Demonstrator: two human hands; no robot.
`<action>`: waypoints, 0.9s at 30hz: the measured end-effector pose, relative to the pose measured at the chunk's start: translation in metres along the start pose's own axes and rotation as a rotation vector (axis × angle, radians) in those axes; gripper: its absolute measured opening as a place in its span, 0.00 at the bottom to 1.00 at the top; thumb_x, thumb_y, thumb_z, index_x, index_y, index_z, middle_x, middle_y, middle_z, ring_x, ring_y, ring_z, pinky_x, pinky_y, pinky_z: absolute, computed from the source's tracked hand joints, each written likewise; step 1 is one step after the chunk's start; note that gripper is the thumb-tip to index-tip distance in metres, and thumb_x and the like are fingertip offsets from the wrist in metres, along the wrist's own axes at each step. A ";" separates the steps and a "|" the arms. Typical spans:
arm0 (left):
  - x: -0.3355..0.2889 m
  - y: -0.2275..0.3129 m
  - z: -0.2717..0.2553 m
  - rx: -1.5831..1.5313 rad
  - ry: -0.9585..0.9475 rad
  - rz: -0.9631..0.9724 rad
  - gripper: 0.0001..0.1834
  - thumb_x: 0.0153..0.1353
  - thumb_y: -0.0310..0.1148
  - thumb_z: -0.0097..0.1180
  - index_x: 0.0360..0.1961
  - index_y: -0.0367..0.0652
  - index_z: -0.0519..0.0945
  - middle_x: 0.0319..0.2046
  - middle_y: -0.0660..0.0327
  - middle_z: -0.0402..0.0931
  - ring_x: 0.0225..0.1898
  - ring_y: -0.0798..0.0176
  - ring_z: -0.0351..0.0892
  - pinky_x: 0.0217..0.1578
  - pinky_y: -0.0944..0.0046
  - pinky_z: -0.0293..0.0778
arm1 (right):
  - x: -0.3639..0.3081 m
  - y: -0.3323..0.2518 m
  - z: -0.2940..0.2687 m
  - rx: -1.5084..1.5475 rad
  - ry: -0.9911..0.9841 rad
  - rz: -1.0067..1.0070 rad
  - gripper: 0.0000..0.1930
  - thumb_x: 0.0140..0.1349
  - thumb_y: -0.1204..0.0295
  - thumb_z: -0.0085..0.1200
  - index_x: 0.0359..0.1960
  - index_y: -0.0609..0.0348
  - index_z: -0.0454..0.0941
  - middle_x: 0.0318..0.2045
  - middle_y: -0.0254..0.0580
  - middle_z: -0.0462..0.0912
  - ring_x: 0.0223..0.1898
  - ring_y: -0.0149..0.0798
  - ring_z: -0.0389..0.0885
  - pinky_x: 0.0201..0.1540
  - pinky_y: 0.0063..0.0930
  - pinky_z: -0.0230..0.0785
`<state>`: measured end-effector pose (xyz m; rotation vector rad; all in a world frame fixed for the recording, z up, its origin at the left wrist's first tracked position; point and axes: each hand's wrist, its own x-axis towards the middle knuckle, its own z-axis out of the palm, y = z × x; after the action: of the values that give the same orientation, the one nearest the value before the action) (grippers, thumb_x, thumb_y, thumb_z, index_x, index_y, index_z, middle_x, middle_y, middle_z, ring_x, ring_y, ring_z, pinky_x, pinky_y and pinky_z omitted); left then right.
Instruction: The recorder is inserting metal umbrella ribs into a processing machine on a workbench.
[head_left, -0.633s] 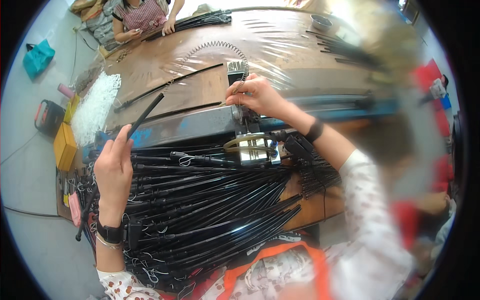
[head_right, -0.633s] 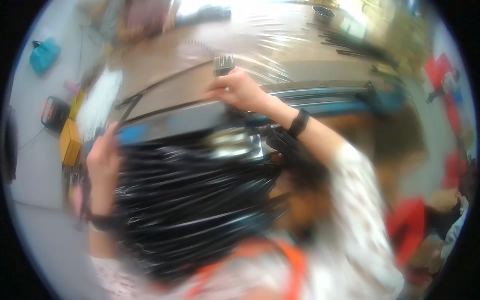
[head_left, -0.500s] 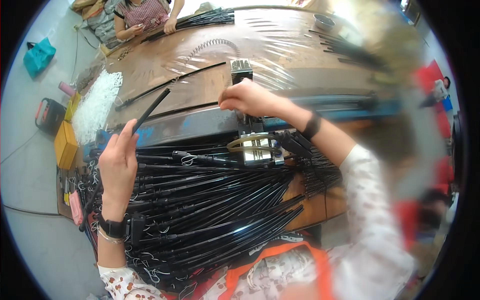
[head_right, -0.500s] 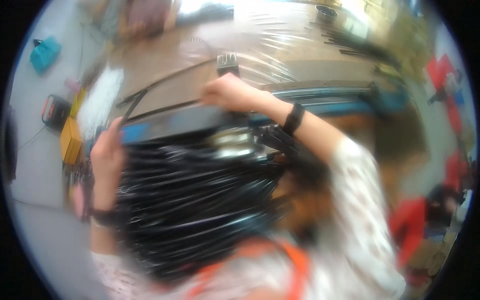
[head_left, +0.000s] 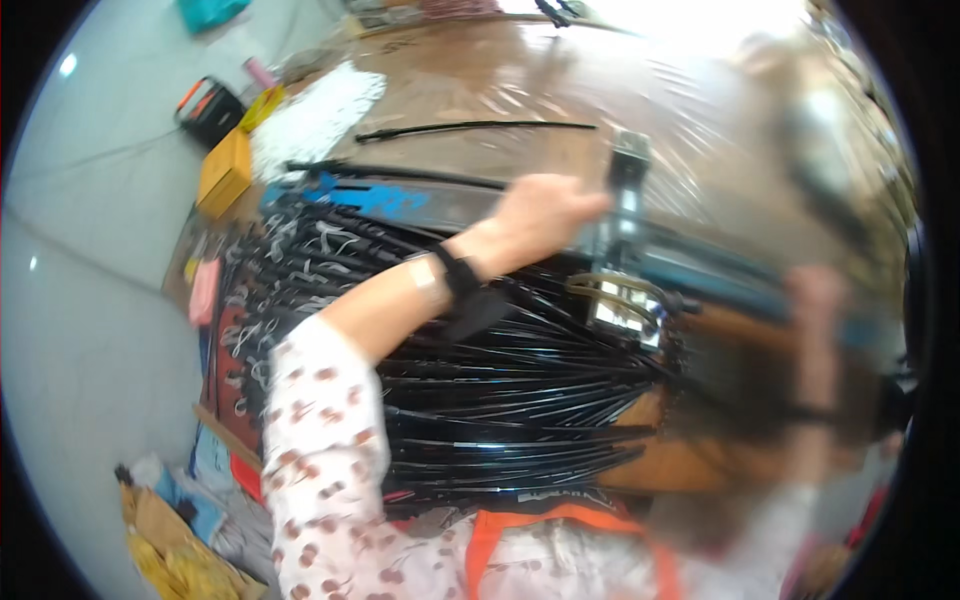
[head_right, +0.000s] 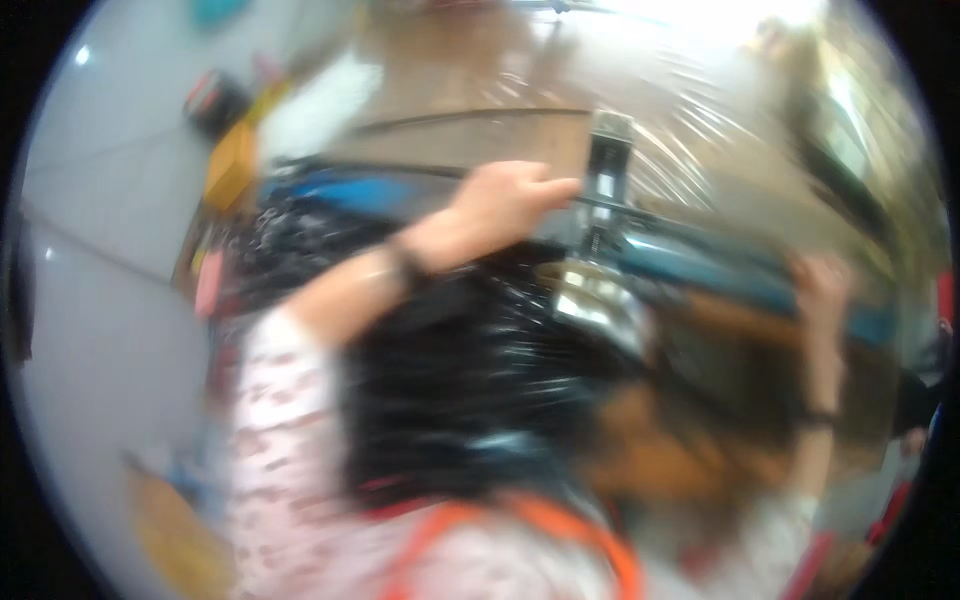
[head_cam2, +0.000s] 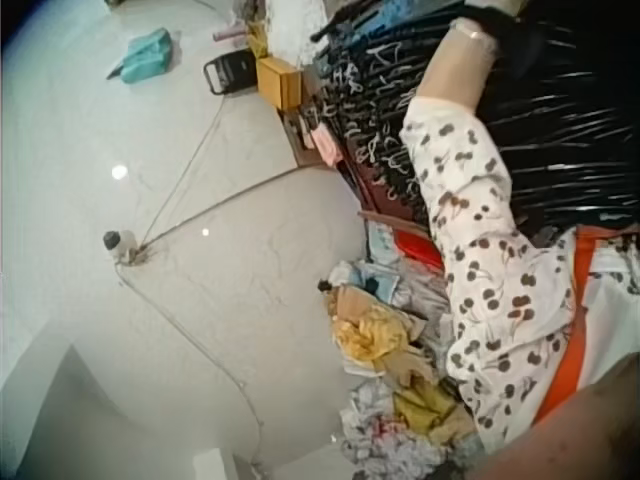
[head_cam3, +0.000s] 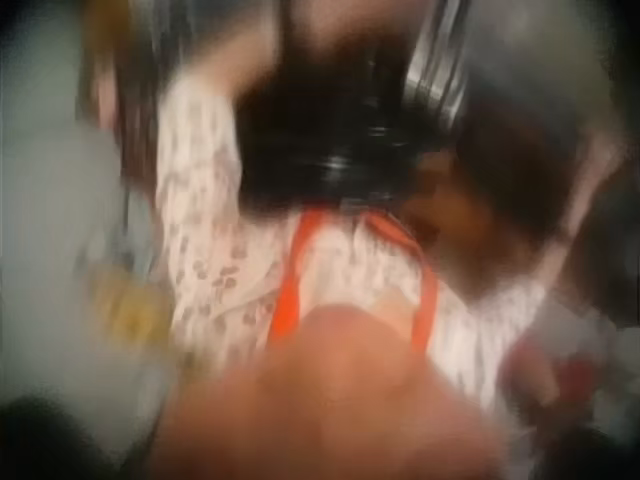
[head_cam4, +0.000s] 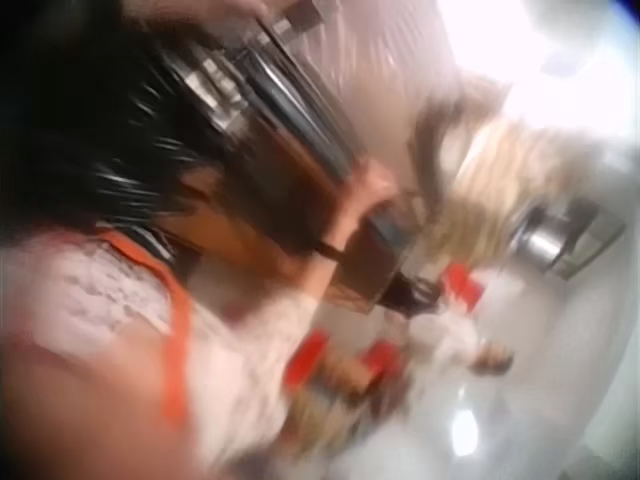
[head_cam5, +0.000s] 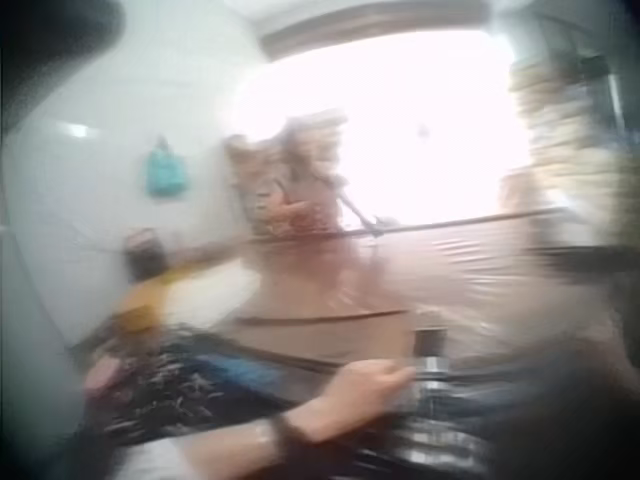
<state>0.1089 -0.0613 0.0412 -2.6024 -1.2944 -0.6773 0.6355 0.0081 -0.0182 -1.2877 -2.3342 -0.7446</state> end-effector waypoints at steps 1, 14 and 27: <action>0.018 0.005 0.016 -0.036 0.010 0.010 0.06 0.61 0.29 0.55 0.39 0.49 0.80 0.25 0.55 0.76 0.30 0.49 0.81 0.30 0.51 0.78 | -0.009 0.008 -0.014 -0.077 -0.027 0.040 0.03 0.61 0.71 0.59 0.31 0.55 0.81 0.27 0.44 0.81 0.35 0.51 0.80 0.46 0.46 0.69; 0.001 -0.004 0.040 -0.336 0.108 -0.151 0.08 0.60 0.34 0.63 0.30 0.39 0.83 0.28 0.51 0.77 0.34 0.43 0.78 0.37 0.47 0.75 | -0.013 -0.006 0.014 0.134 0.076 0.014 0.04 0.59 0.73 0.60 0.35 0.57 0.83 0.31 0.46 0.83 0.36 0.52 0.81 0.41 0.46 0.73; 0.004 0.003 0.037 -0.121 -0.112 -0.201 0.10 0.68 0.37 0.55 0.31 0.43 0.76 0.26 0.51 0.80 0.31 0.44 0.82 0.30 0.47 0.76 | 0.009 -0.153 -0.087 0.450 0.070 -0.020 0.11 0.58 0.76 0.63 0.43 0.57 0.84 0.37 0.44 0.86 0.46 0.50 0.81 0.51 0.44 0.69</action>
<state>0.1254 -0.0482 0.0102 -2.6623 -1.6141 -0.6682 0.5055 -0.1069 0.0142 -1.0212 -2.2838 -0.2386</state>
